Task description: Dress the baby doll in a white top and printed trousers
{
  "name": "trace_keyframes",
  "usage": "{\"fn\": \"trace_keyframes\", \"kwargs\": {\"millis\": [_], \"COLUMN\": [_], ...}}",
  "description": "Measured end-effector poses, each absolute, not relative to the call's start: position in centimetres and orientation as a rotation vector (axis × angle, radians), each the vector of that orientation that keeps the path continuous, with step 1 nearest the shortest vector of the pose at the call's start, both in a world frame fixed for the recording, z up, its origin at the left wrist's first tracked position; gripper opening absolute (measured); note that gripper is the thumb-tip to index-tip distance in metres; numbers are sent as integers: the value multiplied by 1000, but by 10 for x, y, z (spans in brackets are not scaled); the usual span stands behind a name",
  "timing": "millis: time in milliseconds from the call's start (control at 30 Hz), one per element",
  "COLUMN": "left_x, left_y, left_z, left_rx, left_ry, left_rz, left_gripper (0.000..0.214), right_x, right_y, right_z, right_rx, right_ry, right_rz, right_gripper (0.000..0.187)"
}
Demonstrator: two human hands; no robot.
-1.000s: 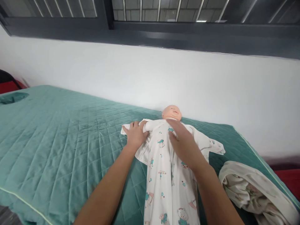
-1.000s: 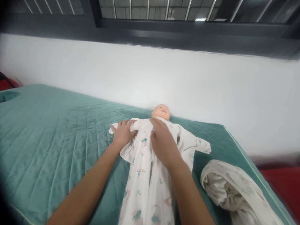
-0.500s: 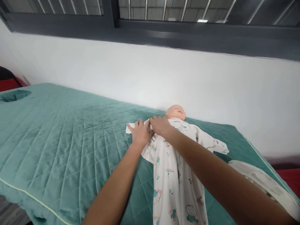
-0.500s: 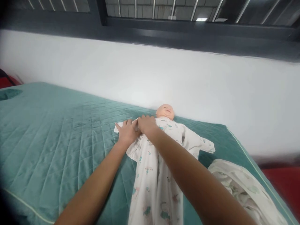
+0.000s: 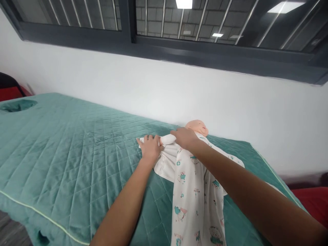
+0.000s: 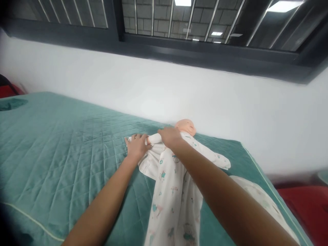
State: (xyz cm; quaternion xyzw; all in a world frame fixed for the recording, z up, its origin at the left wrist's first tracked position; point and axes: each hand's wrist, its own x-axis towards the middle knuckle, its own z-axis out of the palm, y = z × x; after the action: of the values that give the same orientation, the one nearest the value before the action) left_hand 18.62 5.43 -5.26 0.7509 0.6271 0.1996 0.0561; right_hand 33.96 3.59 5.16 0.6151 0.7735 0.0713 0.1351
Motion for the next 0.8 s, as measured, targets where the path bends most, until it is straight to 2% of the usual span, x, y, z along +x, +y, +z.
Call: {"fn": "trace_keyframes", "kwargs": {"millis": [267, 500, 667, 800], "left_x": [180, 184, 189, 187], "left_y": [61, 68, 67, 71], "left_z": [-51, -51, -59, -64], "left_rx": [2189, 2140, 2576, 2595], "left_ry": [1836, 1861, 1537, 1511], "left_rz": [479, 696, 796, 767], "left_gripper": [33, 21, 44, 43], "right_x": [362, 348, 340, 366], "right_y": [28, 38, 47, 26], "right_z": [73, 49, 32, 33], "right_rx": [1890, 1920, 1956, 2168], "right_ry": [2200, 2296, 2390, 2629], "right_rz": [214, 142, 60, -115], "right_gripper": [34, 26, 21, 34]}}
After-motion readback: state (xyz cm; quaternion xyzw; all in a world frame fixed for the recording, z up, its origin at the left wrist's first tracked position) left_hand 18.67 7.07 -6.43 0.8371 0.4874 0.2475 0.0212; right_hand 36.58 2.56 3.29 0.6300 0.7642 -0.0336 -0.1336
